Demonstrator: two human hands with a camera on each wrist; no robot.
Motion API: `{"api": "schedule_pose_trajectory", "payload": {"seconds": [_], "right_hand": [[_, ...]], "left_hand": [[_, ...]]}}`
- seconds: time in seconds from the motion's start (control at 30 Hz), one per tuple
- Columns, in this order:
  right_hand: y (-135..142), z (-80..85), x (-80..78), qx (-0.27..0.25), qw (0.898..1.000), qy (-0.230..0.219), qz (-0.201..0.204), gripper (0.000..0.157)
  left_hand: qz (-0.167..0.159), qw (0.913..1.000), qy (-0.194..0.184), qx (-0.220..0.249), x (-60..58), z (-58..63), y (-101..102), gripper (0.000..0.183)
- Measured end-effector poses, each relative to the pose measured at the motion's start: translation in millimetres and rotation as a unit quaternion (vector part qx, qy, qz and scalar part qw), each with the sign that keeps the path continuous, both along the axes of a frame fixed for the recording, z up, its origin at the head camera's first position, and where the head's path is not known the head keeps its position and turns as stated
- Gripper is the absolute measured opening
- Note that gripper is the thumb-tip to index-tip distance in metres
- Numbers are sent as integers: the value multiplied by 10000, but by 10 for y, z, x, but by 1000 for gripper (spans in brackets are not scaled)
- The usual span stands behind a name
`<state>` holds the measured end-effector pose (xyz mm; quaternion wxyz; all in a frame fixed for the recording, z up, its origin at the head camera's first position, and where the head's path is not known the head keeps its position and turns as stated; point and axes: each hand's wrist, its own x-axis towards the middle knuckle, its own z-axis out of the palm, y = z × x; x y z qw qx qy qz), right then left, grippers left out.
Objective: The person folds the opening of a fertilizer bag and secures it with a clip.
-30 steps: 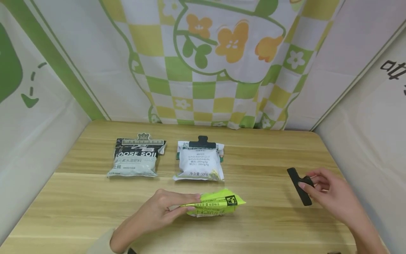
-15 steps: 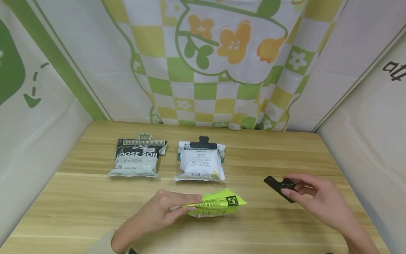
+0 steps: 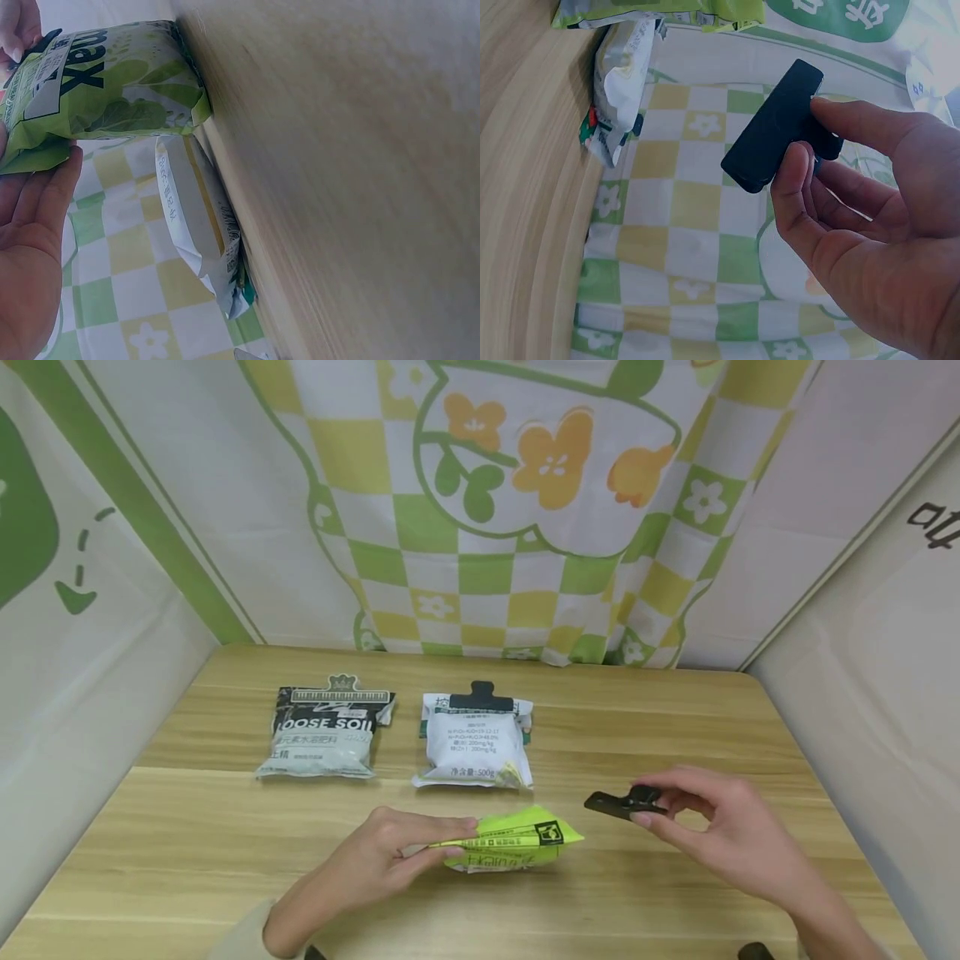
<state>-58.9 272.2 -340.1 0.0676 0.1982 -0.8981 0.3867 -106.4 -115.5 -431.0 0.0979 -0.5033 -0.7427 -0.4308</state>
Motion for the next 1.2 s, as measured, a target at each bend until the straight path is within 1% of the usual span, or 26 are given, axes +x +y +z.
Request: {"api": "schedule_pose_trajectory", "payload": {"seconds": [0.07, 0.13, 0.3, 0.4, 0.57, 0.73, 0.83, 0.97, 1.1, 1.2], "right_hand": [[-44, 6, -19, -52, 9994, 220, 275, 36], [-85, 15, -38, 1, 9980, 437, 447, 38], [-192, 31, -85, 308, 9941, 853, 595, 41], [-262, 40, -109, 273, 9929, 853, 777, 39], [-379, 52, -137, 30, 9904, 754, 1160, 36], [-489, 17, -172, -217, 9823, 1020, 1555, 32], [-547, -5, -180, -277, 9787, 1141, 1685, 31], [-630, -30, -178, -345, 9747, 1248, 1820, 31], [-715, -48, -179, -385, 9704, 1493, 1858, 27], [-759, -49, -179, -339, 9691, 1607, 1838, 24]], "left_hand": [[2, 10000, 0, -2, 2, 2, -2, 39], [5, 10000, 10, -14, 4, 5, -2, 39], [-8, 10000, -5, -28, 8, 9, 0, 37], [-7, 10000, -17, -10, 9, 11, 2, 35], [3, 10000, 4, 17, 11, 21, 4, 35], [-52, 10000, -20, 43, 9, 18, 6, 34], [-80, 9999, -22, 71, -2, 13, 12, 33], [-37, 10000, -14, 19, -7, 13, 14, 32], [14, 10000, -33, -48, 0, 18, 9, 33], [43, 9999, -63, -69, 7, 21, 2, 34]]}}
